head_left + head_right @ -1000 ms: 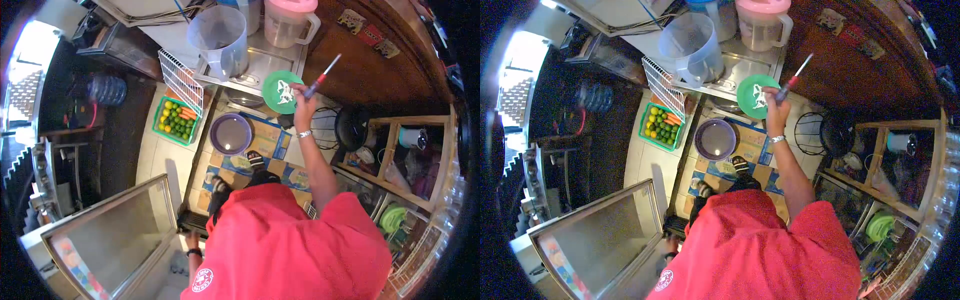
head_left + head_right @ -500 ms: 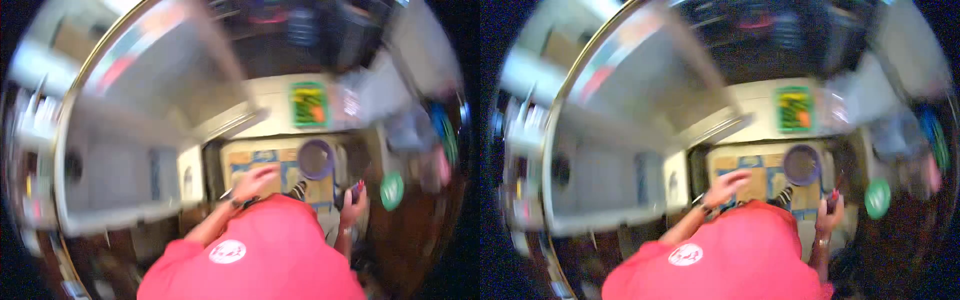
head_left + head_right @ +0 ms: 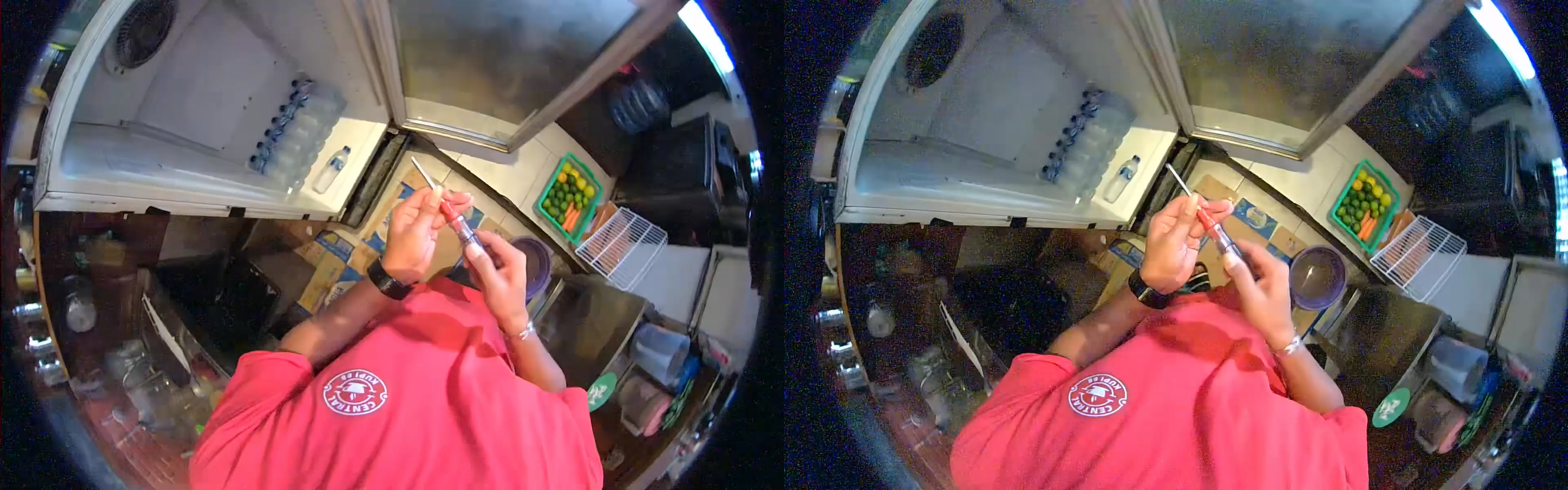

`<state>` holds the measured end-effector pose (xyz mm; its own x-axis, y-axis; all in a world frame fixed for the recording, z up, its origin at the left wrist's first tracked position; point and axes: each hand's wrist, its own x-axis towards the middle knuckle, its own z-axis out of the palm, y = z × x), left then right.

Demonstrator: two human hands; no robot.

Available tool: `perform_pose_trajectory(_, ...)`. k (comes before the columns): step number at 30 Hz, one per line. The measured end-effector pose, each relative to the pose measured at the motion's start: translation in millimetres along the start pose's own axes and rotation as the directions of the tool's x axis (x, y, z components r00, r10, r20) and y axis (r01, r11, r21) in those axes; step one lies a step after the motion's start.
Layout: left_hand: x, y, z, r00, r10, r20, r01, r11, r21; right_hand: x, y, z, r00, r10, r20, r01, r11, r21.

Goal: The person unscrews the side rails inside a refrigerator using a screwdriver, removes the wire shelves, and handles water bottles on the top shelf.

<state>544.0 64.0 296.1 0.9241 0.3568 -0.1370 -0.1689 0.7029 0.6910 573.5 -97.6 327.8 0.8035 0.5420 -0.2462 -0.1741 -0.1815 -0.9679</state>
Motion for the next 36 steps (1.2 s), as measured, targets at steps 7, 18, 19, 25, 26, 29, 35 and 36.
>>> perform_pose_trajectory(7,43,6,-38,0.928,-0.024,-0.373,0.013,0.999,-0.033,104,-5,15,0.946,0.211,0.245,-0.214,0.977,-0.014)
perform_pose_trajectory(18,112,-24,-135,0.717,0.026,-0.697,-0.23,0.952,-0.2,295,56,50,0.761,0.291,0.58,-0.27,0.955,-0.124)
perform_pose_trajectory(19,117,-19,-147,0.707,0.042,-0.706,-0.244,0.952,-0.187,313,66,59,0.746,0.174,0.643,-0.041,0.975,-0.216)
perform_pose_trajectory(25,132,-11,-238,0.553,0.082,-0.829,-0.316,0.942,-0.117,384,96,160,0.588,0.143,0.796,0.162,0.944,-0.289)
perform_pose_trajectory(26,132,-7,-251,0.533,0.118,-0.838,-0.328,0.942,-0.077,392,91,178,0.539,0.251,0.804,0.05,0.943,-0.328)
perform_pose_trajectory(29,135,33,-273,0.499,0.227,-0.836,-0.33,0.942,0.059,400,102,220,0.492,0.129,0.861,0.164,0.957,-0.237)
perform_pose_trajectory(35,127,99,-297,0.407,0.398,-0.822,-0.345,0.9,0.266,401,88,290,0.46,0.077,0.885,0.143,0.977,-0.159)
perform_pose_trajectory(36,127,104,-301,0.376,0.387,-0.842,-0.344,0.902,0.261,405,82,299,0.434,0.125,0.892,0.106,0.976,-0.188)
